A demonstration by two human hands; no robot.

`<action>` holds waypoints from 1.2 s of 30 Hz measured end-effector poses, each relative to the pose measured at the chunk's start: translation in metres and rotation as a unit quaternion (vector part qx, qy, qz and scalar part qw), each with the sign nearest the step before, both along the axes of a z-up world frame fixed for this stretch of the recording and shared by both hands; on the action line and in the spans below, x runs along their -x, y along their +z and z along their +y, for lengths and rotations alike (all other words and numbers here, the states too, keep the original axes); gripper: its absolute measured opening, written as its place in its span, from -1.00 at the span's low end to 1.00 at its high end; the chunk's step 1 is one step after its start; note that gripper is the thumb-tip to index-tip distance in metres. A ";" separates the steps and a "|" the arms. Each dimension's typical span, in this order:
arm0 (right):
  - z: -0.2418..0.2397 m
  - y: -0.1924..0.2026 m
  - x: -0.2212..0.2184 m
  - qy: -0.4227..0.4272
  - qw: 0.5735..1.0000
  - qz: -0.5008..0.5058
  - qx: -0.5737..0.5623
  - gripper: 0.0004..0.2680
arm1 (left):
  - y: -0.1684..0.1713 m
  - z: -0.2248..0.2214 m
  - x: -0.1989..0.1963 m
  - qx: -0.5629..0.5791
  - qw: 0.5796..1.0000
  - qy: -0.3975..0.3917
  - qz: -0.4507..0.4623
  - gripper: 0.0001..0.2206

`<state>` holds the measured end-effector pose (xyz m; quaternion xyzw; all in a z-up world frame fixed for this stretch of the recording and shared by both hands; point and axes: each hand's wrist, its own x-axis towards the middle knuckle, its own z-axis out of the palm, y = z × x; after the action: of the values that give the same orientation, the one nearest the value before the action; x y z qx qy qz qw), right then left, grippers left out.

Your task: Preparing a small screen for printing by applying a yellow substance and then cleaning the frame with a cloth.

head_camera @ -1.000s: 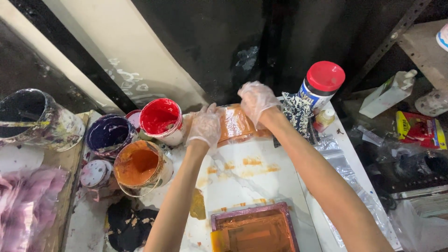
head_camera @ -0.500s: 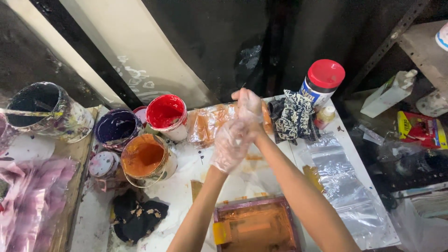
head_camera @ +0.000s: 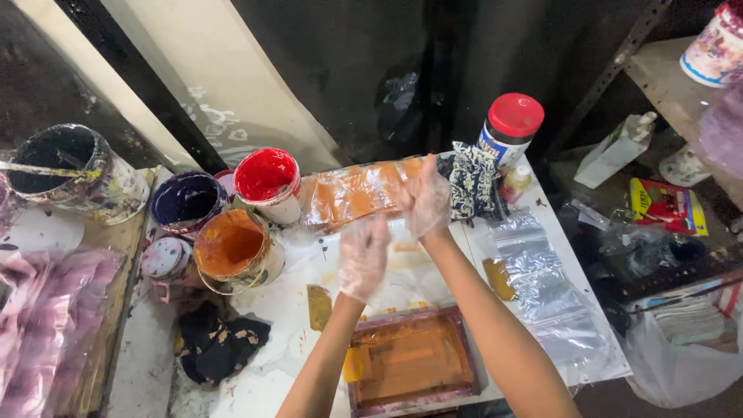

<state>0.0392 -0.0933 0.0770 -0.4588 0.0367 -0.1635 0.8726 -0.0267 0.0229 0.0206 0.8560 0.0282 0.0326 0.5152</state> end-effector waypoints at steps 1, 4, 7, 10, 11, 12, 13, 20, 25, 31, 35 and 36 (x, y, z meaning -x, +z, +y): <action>-0.005 -0.008 0.001 -0.037 0.999 0.007 0.017 -0.49 | 0.008 0.002 0.005 -0.058 0.997 0.031 -0.038 -0.94; -0.026 -0.011 0.015 -0.065 0.996 -0.018 0.058 -0.72 | 0.033 0.002 0.015 -0.200 0.965 0.104 -0.137 -0.56; -0.055 -0.024 0.036 -0.056 0.994 -0.034 0.092 -0.87 | 0.002 -0.001 -0.003 0.103 0.980 0.132 -0.109 -0.67; -0.073 -0.029 0.048 -0.063 0.994 0.008 0.084 -0.81 | 0.003 -0.016 -0.007 0.440 0.892 0.088 -0.046 -0.89; -0.078 -0.029 0.052 -0.063 0.995 0.047 0.067 -0.72 | 0.013 -0.023 -0.002 0.410 0.905 0.081 -0.076 -0.88; -0.082 -0.037 0.051 -0.063 0.995 0.047 0.068 -0.72 | 0.019 -0.026 -0.002 0.410 0.905 0.082 -0.075 -0.88; -0.085 -0.045 0.050 -0.076 0.995 0.026 0.067 -0.68 | 0.024 -0.028 -0.001 0.270 0.959 0.068 -0.050 -0.91; -0.054 -0.005 0.079 -0.050 0.988 0.031 0.142 -0.84 | 0.031 -0.033 -0.001 -0.210 0.977 -0.025 0.016 -0.29; -0.036 -0.030 0.064 -0.073 0.989 0.049 0.121 -0.66 | 0.018 -0.054 -0.016 0.292 0.951 0.100 -0.011 -0.75; 0.007 0.002 0.080 0.042 0.988 0.024 0.144 -0.82 | 0.070 -0.031 0.022 0.147 0.980 0.130 0.026 -0.79; 0.045 -0.029 0.074 0.086 0.958 -0.001 0.272 -0.77 | 0.044 0.022 0.022 0.127 0.976 0.174 0.024 -0.73; 0.053 -0.032 0.073 0.096 0.958 -0.005 0.271 -0.77 | 0.038 0.033 0.028 0.127 0.975 0.184 0.021 -0.73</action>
<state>-0.0339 -0.0406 0.0449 -0.6787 -0.0577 -0.0856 0.7272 -0.0550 0.0560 0.0587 0.7643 0.1998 0.1048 0.6041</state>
